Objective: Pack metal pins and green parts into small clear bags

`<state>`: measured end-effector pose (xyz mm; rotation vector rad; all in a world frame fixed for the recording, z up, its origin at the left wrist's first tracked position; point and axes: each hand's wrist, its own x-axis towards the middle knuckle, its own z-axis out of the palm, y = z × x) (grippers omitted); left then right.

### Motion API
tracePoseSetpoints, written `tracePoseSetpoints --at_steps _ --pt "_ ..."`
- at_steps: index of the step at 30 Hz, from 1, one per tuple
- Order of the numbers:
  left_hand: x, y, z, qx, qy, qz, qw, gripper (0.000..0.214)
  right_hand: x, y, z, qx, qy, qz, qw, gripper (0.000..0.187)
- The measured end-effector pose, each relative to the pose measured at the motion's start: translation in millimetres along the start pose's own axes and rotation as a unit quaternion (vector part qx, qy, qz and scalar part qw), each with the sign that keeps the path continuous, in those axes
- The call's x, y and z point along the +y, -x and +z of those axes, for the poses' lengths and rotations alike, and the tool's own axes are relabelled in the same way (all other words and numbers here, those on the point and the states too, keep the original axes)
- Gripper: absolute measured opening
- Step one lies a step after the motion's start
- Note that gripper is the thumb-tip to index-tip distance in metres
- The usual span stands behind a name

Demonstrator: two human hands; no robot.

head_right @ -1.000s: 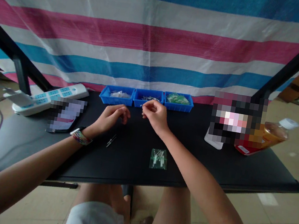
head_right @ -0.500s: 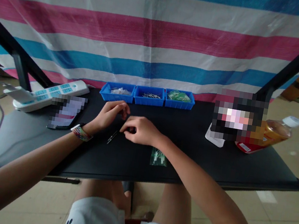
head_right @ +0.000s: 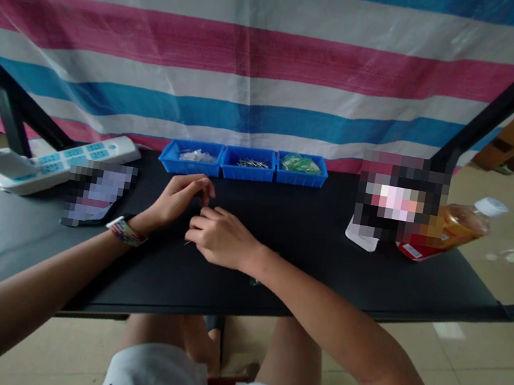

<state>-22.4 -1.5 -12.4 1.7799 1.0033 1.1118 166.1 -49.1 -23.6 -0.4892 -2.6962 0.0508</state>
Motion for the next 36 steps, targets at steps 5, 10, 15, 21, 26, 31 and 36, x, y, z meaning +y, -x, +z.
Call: tracePoseSetpoints --at_steps 5,10,15,21,26,31,36 --pt "-1.6 -0.6 0.2 -0.008 -0.006 -0.002 1.000 0.044 12.6 4.4 0.8 0.033 -0.074 0.072 0.994 0.021" --pt "-2.1 -1.0 -0.4 -0.014 -0.009 -0.006 1.000 0.044 23.3 6.6 2.8 0.062 -0.145 0.109 0.981 0.026" --pt "0.9 -1.4 -1.8 -0.031 -0.007 0.001 0.999 0.045 30.9 6.4 -5.7 0.142 -0.220 0.131 0.956 0.023" --pt "4.4 -0.3 -1.9 -0.078 0.011 0.003 0.997 0.046 43.6 4.2 -12.5 0.287 -0.394 0.239 0.840 0.006" --pt "4.7 0.1 -2.0 -0.074 0.004 -0.006 0.997 0.034 55.8 5.3 -10.1 0.325 -0.420 0.299 0.793 0.019" --pt "3.9 -0.8 -2.8 -0.046 -0.008 0.008 0.999 0.035 57.5 7.2 -10.5 0.318 -0.412 0.300 0.799 0.024" --pt "5.1 -0.1 -2.4 -0.032 -0.061 0.023 0.997 0.042 53.2 6.5 -11.2 0.312 -0.464 0.308 0.770 0.025"
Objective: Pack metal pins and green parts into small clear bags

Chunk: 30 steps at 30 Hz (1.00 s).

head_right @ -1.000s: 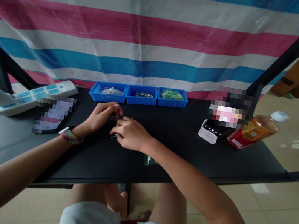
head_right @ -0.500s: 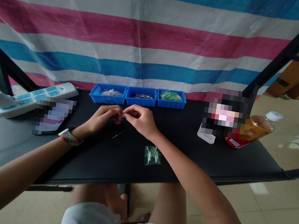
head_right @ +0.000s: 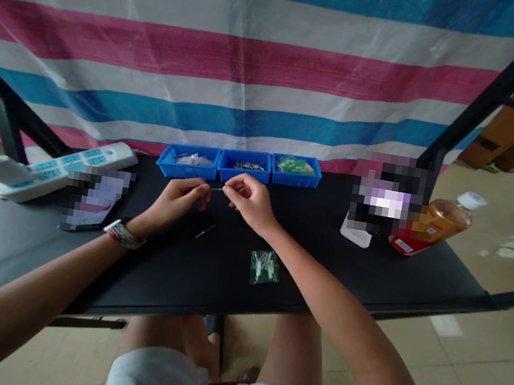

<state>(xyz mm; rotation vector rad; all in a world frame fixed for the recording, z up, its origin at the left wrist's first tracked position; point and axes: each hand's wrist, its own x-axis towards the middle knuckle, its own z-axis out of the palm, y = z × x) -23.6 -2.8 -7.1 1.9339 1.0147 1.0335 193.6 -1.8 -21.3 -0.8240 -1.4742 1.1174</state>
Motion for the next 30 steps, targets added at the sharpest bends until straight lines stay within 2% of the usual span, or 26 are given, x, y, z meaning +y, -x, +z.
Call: tracePoseSetpoints --at_steps 5,14,23,27,30 --pt "-2.2 -0.4 -0.1 -0.008 -0.005 -0.013 1.000 0.050 -0.6 1.4 0.8 -0.023 -0.020 0.016 0.999 0.022" --pt "1.0 -1.2 -0.1 -0.043 0.038 -0.037 0.998 0.052 5.2 1.1 2.5 -0.009 -0.041 0.006 0.999 0.027" --pt "-4.2 0.0 -0.8 -0.051 0.181 -0.084 0.979 0.039 2.4 2.6 3.6 -0.024 -0.044 0.004 0.999 0.044" --pt "-2.3 0.0 -0.3 -0.050 0.151 -0.067 0.985 0.034 4.6 4.1 4.8 -0.018 -0.030 -0.003 0.999 0.041" --pt "-1.1 -0.7 -0.6 -0.030 0.096 -0.056 0.993 0.041 6.3 3.4 5.2 -0.013 -0.043 -0.007 0.999 0.036"
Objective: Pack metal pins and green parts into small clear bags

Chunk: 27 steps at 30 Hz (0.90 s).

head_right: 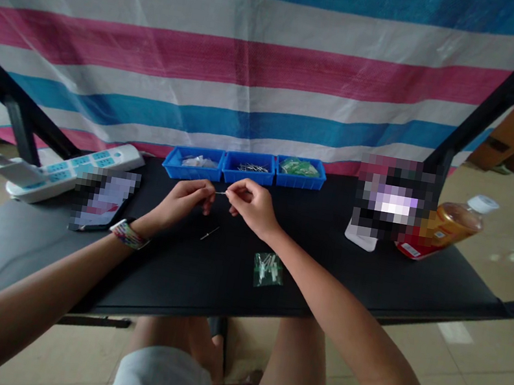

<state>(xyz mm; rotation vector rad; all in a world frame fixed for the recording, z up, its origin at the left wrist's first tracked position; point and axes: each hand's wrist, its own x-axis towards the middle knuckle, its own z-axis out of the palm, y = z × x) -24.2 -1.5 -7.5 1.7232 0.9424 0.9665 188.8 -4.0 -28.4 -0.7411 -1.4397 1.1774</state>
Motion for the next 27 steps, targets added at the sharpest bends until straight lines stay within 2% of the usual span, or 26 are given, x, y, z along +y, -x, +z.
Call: tracePoseSetpoints --at_steps 5,11,13,16,18,19,24,27 --pt "0.4 -0.5 -1.2 0.005 -0.051 0.006 0.999 0.052 0.4 0.4 -0.3 0.004 -0.005 0.009 1.000 0.030" --pt "2.3 0.0 -1.2 -0.001 -0.056 -0.001 0.998 0.053 -3.3 -2.7 -2.4 0.000 0.006 0.002 1.000 0.031" --pt "3.1 0.1 -1.6 0.009 -0.046 -0.004 0.999 0.050 -2.5 -10.7 -8.1 0.032 0.022 -0.010 0.999 0.033" --pt "3.4 0.1 -2.2 0.018 -0.040 -0.003 0.999 0.045 4.6 -26.0 -22.0 0.133 0.067 -0.034 0.988 0.034" --pt "2.4 -0.2 -1.9 0.013 -0.038 -0.002 0.999 0.044 12.4 -32.4 -31.3 0.185 0.109 -0.026 0.976 0.034" --pt "1.7 -0.3 -1.6 0.009 -0.036 -0.002 0.999 0.044 16.1 -33.3 -34.9 0.190 0.129 -0.016 0.973 0.032" --pt "-1.3 -0.9 -0.5 0.000 -0.035 -0.004 0.999 0.044 20.7 -23.8 -41.3 0.097 0.234 -0.009 0.967 0.010" --pt "-0.9 -0.3 -1.2 0.004 -0.037 -0.004 0.999 0.043 12.9 -20.0 -44.7 0.065 0.336 -0.030 0.939 0.013"
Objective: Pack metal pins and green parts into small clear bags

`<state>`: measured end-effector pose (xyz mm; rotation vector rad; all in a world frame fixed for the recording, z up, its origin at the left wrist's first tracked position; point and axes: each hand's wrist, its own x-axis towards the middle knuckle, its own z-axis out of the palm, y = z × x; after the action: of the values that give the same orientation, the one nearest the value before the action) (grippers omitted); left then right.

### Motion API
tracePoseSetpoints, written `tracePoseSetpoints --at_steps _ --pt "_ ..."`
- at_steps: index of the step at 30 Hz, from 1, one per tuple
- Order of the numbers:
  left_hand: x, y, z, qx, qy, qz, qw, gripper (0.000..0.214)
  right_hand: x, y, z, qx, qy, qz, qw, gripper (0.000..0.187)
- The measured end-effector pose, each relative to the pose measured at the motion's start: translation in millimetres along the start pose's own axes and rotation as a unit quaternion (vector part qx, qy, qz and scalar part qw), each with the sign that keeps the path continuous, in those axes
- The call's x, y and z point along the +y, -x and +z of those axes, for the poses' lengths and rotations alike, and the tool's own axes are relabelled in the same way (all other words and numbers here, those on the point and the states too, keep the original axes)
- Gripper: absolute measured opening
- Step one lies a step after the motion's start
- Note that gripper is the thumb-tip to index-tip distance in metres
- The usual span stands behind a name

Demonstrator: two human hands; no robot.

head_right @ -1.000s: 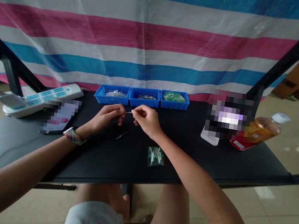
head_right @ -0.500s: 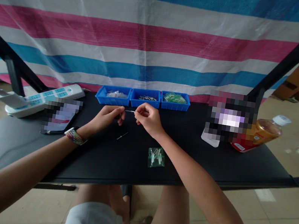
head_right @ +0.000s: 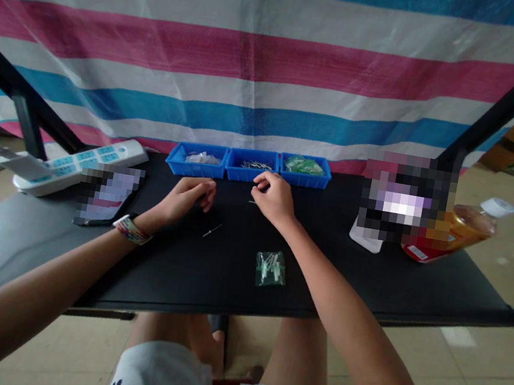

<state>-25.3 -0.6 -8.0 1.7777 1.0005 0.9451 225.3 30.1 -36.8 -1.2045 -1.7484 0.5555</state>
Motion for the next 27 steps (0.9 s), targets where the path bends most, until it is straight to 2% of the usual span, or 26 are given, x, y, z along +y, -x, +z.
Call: tracePoseSetpoints --at_steps 3,5,9,13,17,21,27 --pt "1.0 0.7 -0.6 0.002 -0.003 0.002 1.000 0.044 -3.7 -0.2 -9.1 -0.098 0.088 -0.026 0.991 0.016" --pt "1.5 1.0 -0.5 0.001 -0.008 0.005 1.000 0.045 -6.9 0.8 -13.4 -0.171 0.103 -0.045 0.979 0.013" --pt "2.7 1.2 0.2 -0.011 -0.016 0.008 1.000 0.045 -16.1 4.3 -22.6 -0.259 0.103 -0.074 0.957 0.013" --pt "3.9 1.4 0.0 -0.015 -0.018 0.000 1.000 0.045 -20.9 4.6 -38.8 -0.337 0.125 -0.068 0.931 0.029" --pt "3.6 0.8 0.3 -0.018 -0.020 0.003 1.000 0.045 -19.3 4.3 -46.9 -0.343 0.090 -0.059 0.933 0.044" --pt "1.9 -0.3 1.9 -0.024 -0.020 0.002 1.000 0.045 -18.5 5.4 -38.4 -0.325 0.065 -0.101 0.938 0.046" --pt "0.4 -0.8 2.5 -0.024 -0.034 -0.002 0.999 0.045 -20.3 6.7 -28.6 -0.300 0.097 -0.146 0.938 0.025"
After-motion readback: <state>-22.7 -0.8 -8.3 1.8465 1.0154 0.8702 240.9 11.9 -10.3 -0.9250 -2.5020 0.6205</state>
